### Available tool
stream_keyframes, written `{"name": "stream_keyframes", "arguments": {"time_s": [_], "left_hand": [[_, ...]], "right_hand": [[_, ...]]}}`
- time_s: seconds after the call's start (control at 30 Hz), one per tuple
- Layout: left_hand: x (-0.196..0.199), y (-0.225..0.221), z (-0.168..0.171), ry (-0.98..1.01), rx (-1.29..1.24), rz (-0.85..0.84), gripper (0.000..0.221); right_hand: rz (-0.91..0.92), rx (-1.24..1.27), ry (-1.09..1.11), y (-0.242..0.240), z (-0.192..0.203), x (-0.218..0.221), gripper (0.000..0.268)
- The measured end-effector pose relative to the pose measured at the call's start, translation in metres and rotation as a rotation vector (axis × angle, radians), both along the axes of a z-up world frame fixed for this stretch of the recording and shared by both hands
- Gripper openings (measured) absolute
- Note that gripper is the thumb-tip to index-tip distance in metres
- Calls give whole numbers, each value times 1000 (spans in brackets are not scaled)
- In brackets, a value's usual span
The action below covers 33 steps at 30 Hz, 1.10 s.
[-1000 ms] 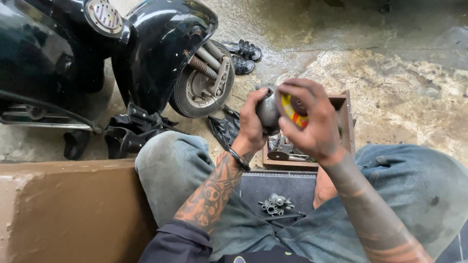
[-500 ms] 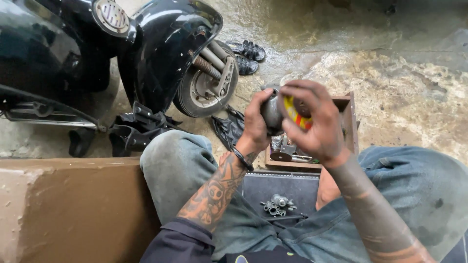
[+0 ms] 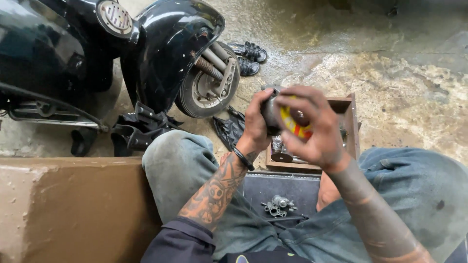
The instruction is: The person is manually sanding a metal motorcycle engine component using sandpaper to clean or smooth its surface.
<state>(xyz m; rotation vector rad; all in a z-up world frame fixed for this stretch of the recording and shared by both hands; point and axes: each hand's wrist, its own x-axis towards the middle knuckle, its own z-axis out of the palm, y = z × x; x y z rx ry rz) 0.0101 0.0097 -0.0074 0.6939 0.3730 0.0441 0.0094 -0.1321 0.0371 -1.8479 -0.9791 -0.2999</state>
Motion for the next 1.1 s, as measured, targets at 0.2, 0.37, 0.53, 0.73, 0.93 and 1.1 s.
{"name": "stream_keyframes", "arguments": {"time_s": [0.2,0.37,0.53,0.73,0.93,1.1], "left_hand": [[-15,-10,34,-64,10,-32,24],[-4,-1,-4,27,18,-10,31],[-3,-1,-10,-21,1,-45,30],[-2,-2,-8,-3,-24,-58,31],[-2,3,4,-53,36,-124,36],[-3,3,-11,20,4,-40,29]], "right_hand": [[-18,-24,-47,4,19,-13,59],[-84,-38,-22,-4,-3,2,54],[15,-35,-22,-2,4,-2,58],[5,-11,-21,0,10,-6,56],[-112,3,28,-2,1,5,53],[-133,-31,45,-4,-11,13,52]]}}
